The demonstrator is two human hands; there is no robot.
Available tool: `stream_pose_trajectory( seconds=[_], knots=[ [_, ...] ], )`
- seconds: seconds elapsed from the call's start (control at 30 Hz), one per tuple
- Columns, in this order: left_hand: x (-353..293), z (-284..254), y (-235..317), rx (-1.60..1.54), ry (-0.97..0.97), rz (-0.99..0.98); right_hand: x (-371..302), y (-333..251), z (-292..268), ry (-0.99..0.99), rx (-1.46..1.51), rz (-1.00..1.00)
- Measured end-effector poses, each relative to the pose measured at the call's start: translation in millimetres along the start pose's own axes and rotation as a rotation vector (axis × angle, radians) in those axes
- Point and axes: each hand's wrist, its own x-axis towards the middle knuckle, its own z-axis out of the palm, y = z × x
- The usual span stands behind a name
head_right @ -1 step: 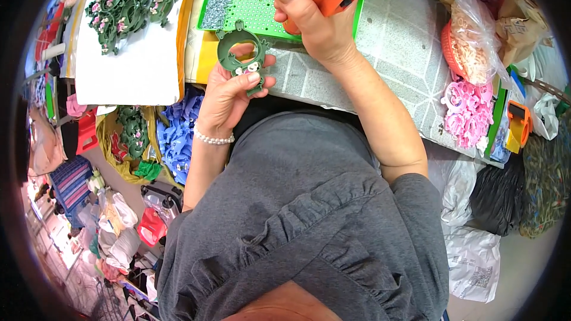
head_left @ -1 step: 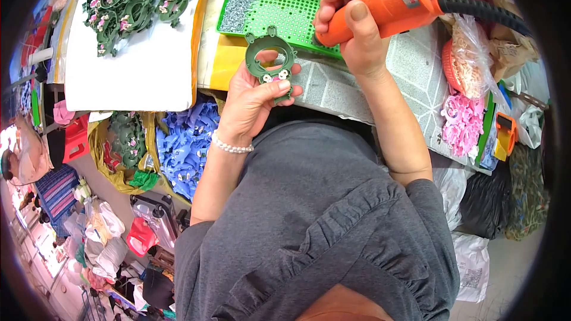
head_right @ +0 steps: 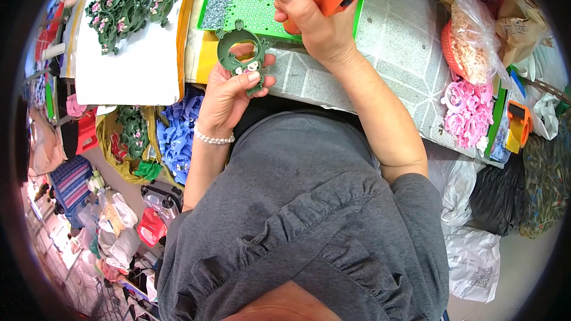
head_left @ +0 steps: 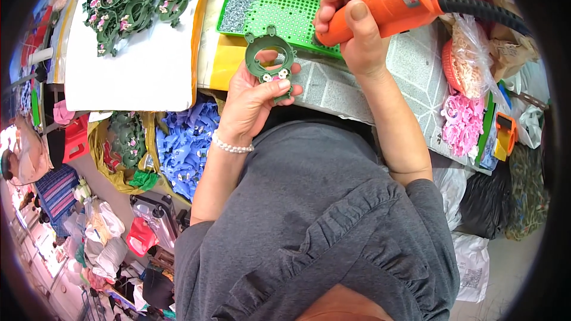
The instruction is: The recorder is using an electric screwdriver to assemble small plastic toy components at a factory workstation.
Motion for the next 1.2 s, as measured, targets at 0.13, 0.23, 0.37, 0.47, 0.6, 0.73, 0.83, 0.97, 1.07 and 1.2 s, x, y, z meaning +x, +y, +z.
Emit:
stream_pose_trajectory(
  seconds=[0.13,0.23,0.37,0.47,0.6,0.73,0.83,0.97,1.07,1.2],
  knots=[
    [2,-1,-3,-0.005,-0.005,0.013,-1,-1,-1,-0.016,0.003,0.012],
    [3,-1,-3,-0.015,0.006,0.012,-1,0,-1,-0.019,0.010,0.009],
    [4,-1,-2,-0.009,-0.002,0.014,0,0,0,-0.011,-0.004,-0.014],
    [4,-1,-1,-0.028,-0.016,0.014,-1,0,-2,-0.031,-0.005,-0.013],
    [2,1,0,-0.022,-0.019,0.013,-2,-9,-5,-0.077,0.020,-0.027],
    [-1,3,-1,-0.004,0.010,0.021,2,-23,-5,-0.112,0.051,-0.082],
    [-1,6,-1,0.011,0.025,0.034,2,-34,-4,-0.240,0.170,-0.203],
    [-2,11,-1,0.020,0.011,0.060,-3,-54,7,-0.414,0.198,-0.226],
    [-1,13,-1,0.035,0.014,0.086,-15,-56,12,-0.413,0.257,-0.183],
    [-2,16,-2,0.035,0.028,0.112,-19,-55,15,-0.464,0.284,-0.164]
  ],
)
